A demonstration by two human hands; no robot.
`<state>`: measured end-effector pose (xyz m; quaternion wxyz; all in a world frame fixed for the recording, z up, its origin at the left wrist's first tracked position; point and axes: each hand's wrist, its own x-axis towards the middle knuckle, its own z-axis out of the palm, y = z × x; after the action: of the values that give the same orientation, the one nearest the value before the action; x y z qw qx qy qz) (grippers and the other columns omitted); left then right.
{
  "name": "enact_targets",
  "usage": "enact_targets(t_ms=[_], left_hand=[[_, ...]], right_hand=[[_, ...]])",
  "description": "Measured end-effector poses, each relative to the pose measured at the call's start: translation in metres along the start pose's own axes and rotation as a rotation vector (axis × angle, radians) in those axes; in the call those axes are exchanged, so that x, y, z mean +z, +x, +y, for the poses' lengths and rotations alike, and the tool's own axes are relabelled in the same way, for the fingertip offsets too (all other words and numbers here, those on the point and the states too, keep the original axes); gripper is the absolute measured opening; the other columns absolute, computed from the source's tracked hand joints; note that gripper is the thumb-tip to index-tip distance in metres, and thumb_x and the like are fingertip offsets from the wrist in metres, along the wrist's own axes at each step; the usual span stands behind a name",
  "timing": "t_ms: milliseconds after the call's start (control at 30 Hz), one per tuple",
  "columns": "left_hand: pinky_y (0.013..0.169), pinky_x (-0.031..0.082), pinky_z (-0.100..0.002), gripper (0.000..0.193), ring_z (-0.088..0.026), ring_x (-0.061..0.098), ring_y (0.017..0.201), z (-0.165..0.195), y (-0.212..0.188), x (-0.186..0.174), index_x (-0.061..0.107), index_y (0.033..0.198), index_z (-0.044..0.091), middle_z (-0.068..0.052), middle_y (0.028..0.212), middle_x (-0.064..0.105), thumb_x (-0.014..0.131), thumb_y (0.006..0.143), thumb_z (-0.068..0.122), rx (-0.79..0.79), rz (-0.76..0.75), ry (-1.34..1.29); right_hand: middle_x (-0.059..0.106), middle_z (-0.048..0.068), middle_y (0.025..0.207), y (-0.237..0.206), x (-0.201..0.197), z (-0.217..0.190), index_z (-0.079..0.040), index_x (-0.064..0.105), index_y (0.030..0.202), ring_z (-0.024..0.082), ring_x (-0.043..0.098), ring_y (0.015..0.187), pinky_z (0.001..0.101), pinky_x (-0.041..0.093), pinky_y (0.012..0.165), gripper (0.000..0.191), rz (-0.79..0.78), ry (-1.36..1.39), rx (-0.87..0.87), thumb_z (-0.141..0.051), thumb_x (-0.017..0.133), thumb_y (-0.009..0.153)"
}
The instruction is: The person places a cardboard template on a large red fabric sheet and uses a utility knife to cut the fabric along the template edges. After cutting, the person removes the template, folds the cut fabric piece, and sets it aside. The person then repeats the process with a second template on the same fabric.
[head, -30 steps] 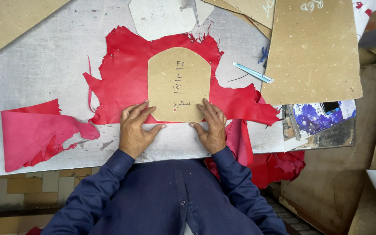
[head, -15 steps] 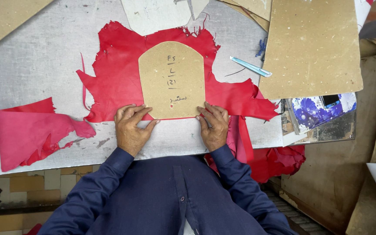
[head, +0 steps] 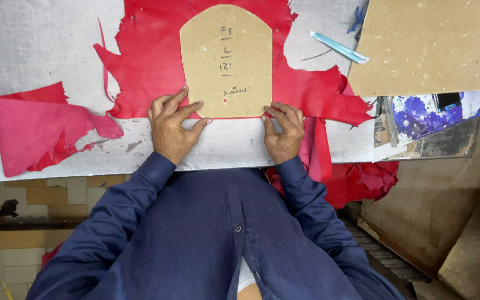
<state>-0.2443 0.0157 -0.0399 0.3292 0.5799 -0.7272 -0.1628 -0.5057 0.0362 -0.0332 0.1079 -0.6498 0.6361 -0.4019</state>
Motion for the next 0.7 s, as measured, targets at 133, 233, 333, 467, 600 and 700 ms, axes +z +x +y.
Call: enact_targets(t_ms=[133,233,333,467,600,700], left_hand=[[0.108,0.038,-0.045,0.043,-0.031,0.05,0.123,0.002,-0.002,-0.003,0.081,0.114,0.016,-0.008,0.146,0.061,0.092,0.075,0.029,0.009,-0.01,0.0],[0.107,0.038,-0.045,0.04,-0.031,0.051,0.123,0.006,-0.001,-0.006,0.081,0.113,0.016,-0.008,0.145,0.061,0.09,0.075,0.026,0.027,0.004,-0.01],[0.106,0.04,-0.044,0.038,-0.03,0.052,0.122,0.006,0.003,-0.009,0.081,0.112,0.017,-0.006,0.144,0.062,0.089,0.075,0.025,0.021,0.02,-0.003],[0.104,0.04,-0.043,0.037,-0.028,0.052,0.121,0.004,0.006,-0.011,0.082,0.112,0.019,-0.005,0.142,0.064,0.087,0.076,0.025,0.009,0.008,-0.007],[0.102,0.039,-0.043,0.037,-0.029,0.052,0.121,0.001,0.007,-0.009,0.081,0.112,0.019,-0.006,0.142,0.063,0.086,0.076,0.026,0.01,-0.002,0.0],[0.103,0.039,-0.043,0.037,-0.029,0.052,0.122,0.001,0.006,-0.007,0.081,0.11,0.019,-0.005,0.141,0.064,0.086,0.075,0.026,0.003,0.01,0.004]], right_hand=[[0.073,0.01,0.116,-0.004,0.0,0.002,-0.007,0.079,0.106,0.029,0.065,0.112,0.0383,0.053,0.098,0.023,0.006,-0.004,-0.006,-0.001,0.082,0.084],[0.072,0.011,0.115,-0.004,-0.001,-0.001,-0.005,0.078,0.104,0.03,0.064,0.111,0.0397,0.052,0.098,0.027,0.012,-0.017,-0.013,-0.005,0.087,0.079],[0.072,0.011,0.115,0.0,0.001,-0.005,-0.004,0.078,0.103,0.03,0.064,0.11,0.0404,0.051,0.097,0.031,0.02,-0.011,-0.034,-0.008,0.09,0.076],[0.073,0.009,0.113,0.004,0.005,-0.007,-0.006,0.08,0.097,0.028,0.064,0.107,0.0389,0.051,0.095,0.025,0.011,-0.01,0.001,-0.008,0.091,0.075],[0.073,0.009,0.112,0.002,0.008,-0.002,-0.007,0.08,0.096,0.028,0.064,0.107,0.0391,0.051,0.095,0.023,0.019,-0.012,-0.008,-0.009,0.091,0.075],[0.073,0.01,0.112,0.0,0.009,0.003,-0.007,0.08,0.094,0.029,0.064,0.107,0.0405,0.05,0.096,0.022,0.022,-0.026,-0.028,-0.007,0.09,0.075]])
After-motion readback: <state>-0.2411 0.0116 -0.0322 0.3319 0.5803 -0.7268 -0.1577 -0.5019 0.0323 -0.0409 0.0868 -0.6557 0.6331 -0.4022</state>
